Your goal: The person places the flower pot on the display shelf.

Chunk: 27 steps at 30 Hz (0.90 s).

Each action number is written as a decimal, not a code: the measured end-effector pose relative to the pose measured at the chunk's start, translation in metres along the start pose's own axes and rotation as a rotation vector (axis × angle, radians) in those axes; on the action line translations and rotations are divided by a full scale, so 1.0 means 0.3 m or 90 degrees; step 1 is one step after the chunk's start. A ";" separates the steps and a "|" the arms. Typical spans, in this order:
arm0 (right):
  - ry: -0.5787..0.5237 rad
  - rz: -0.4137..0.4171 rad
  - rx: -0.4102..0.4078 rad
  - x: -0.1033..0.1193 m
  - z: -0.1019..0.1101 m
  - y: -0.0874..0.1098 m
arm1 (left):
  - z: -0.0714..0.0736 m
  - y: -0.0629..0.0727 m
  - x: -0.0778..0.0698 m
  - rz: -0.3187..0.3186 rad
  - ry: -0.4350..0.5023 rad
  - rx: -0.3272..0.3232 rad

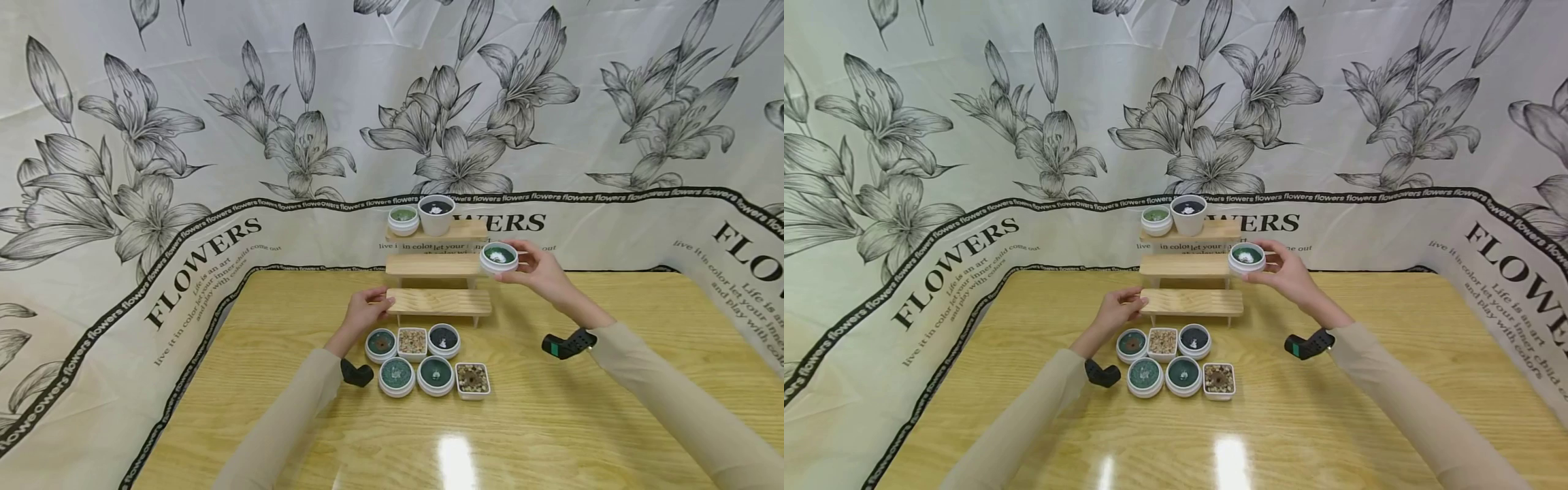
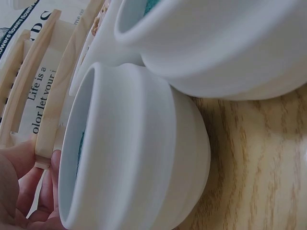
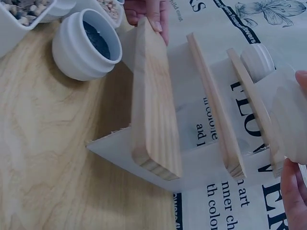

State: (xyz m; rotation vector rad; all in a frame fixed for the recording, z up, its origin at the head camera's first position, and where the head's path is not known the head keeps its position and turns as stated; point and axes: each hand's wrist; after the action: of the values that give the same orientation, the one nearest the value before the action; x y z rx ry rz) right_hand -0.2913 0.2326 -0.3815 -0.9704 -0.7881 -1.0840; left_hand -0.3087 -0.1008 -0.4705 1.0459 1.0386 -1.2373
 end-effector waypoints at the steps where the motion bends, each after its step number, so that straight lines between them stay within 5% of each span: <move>1: -0.002 -0.001 -0.004 0.002 0.000 -0.008 | 0.000 0.000 0.000 -0.001 0.001 0.000; 27: 0.047 -0.012 -0.039 0.031 0.000 -0.188 | 0.000 0.006 0.001 -0.006 -0.002 0.003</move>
State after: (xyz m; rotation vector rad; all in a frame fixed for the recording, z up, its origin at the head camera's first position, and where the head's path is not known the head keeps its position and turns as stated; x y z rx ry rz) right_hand -0.3425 0.2203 -0.3592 -0.9702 -0.7083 -1.1601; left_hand -0.3070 -0.1008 -0.4706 1.0435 1.0401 -1.2496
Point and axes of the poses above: each hand's wrist, its own y-axis away from the middle knuckle, its own z-axis out of the back of the hand, x = y × z, and after that the axes turned 4 degrees about -x, right-handed
